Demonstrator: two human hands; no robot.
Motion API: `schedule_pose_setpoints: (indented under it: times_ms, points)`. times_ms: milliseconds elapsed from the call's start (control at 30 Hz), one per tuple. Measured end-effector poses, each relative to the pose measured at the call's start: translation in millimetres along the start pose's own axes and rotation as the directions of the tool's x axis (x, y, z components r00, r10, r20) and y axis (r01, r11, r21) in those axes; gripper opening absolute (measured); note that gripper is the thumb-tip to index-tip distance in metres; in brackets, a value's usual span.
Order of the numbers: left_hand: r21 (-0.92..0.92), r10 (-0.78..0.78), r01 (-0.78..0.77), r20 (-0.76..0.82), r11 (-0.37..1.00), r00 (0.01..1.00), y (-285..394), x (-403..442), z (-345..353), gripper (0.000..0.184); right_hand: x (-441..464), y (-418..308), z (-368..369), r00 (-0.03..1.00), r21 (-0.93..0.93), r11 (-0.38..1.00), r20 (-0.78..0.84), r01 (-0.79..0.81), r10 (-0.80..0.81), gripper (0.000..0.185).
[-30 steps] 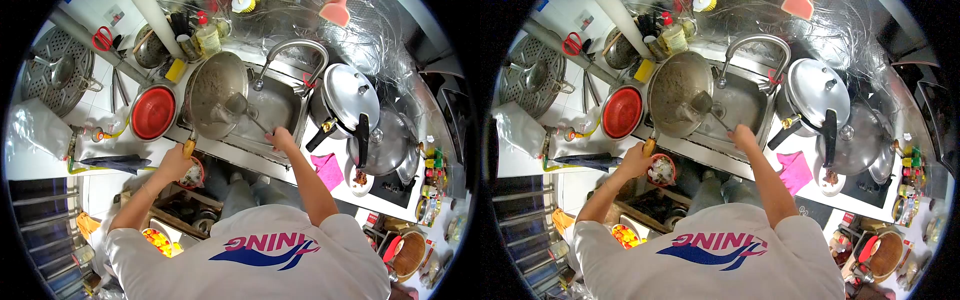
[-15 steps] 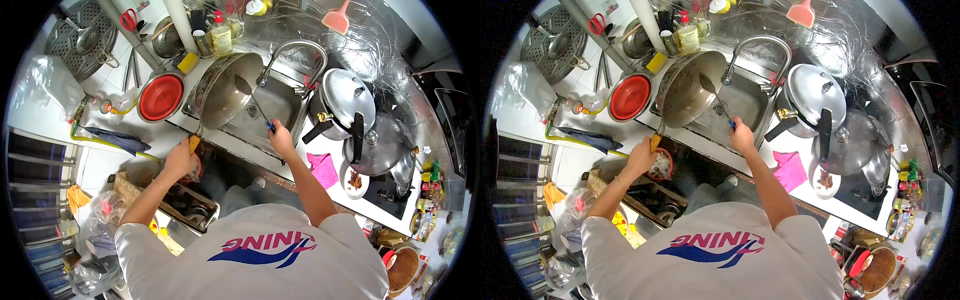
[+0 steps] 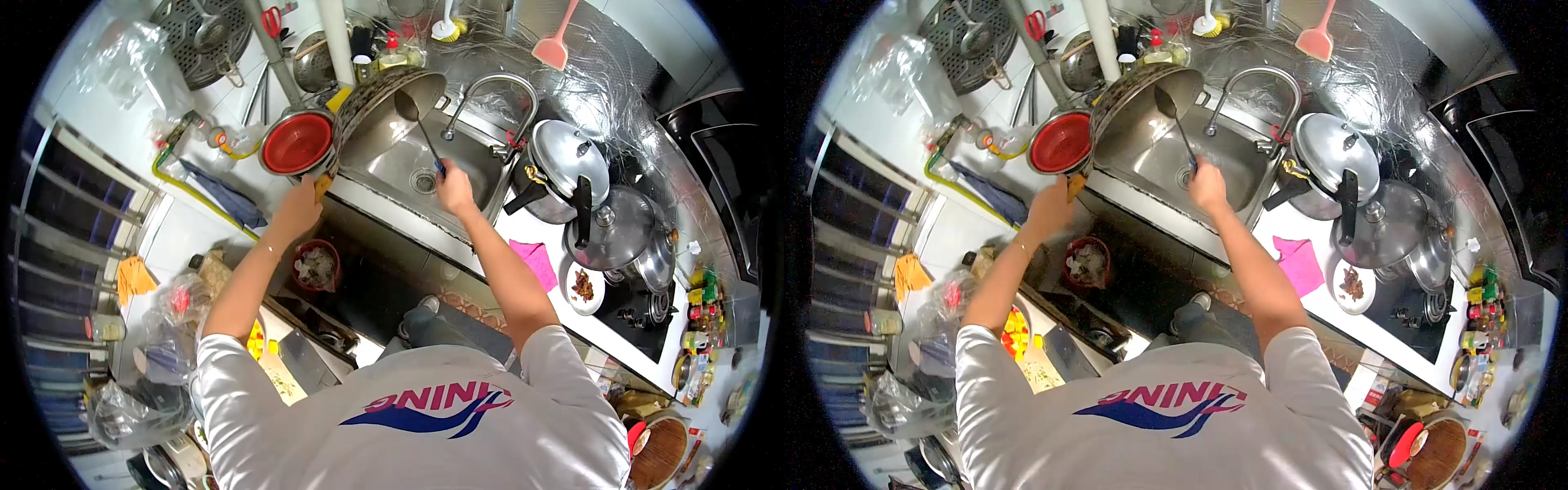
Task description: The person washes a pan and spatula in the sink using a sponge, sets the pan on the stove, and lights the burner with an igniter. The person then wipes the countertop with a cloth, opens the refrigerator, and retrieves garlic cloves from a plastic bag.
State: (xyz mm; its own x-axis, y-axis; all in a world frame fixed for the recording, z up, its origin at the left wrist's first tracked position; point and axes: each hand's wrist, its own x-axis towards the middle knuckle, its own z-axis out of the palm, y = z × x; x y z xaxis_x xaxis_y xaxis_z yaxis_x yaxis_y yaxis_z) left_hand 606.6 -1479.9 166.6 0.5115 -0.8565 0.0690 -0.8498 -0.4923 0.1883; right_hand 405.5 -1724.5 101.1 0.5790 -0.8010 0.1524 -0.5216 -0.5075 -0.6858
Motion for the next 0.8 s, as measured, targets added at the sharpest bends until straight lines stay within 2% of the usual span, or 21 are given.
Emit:
schedule_pose_setpoints:
  times_ms: [100, 167, 300, 367, 533, 700, 800]
  points:
    - [0.029, 0.002, 0.001, -0.082, 1.000, 0.997, 4, -5, -28, 0.031, 8, -15, -11, 0.995, -0.021, 0.997, -0.070, 0.075, -0.076, 0.025]
    - [0.116, -0.007, 0.012, -0.047, 0.993, 0.999, 3, -3, -42, 0.032, 12, -22, -18, 0.995, -0.009, 0.997, -0.064, 0.074, -0.075, 0.031]
    - [0.159, -0.012, 0.028, -0.103, 0.987, 0.995, 6, 2, -61, 0.033, 19, -36, -33, 0.991, -0.023, 0.997, -0.106, 0.079, -0.081, 0.031]
    - [0.213, 0.027, 0.003, -0.138, 0.977, 0.990, 5, 5, -67, 0.033, 24, -39, -38, 0.971, -0.042, 0.987, -0.176, 0.155, -0.160, 0.025]
    - [0.244, 0.047, -0.004, -0.172, 0.970, 0.984, 14, 7, -89, 0.033, 27, -42, -48, 0.978, 0.002, 0.991, -0.165, 0.133, -0.131, 0.030]
    - [0.272, 0.037, 0.015, -0.187, 0.962, 0.982, 19, 17, -96, 0.030, 25, -39, -49, 0.951, 0.063, 0.984, -0.275, 0.167, -0.143, 0.030]
    - [0.314, 0.102, -0.030, -0.217, 0.949, 0.971, 12, 29, -100, 0.027, 27, -34, -56, 0.946, 0.061, 0.983, -0.288, 0.175, -0.151, 0.031]
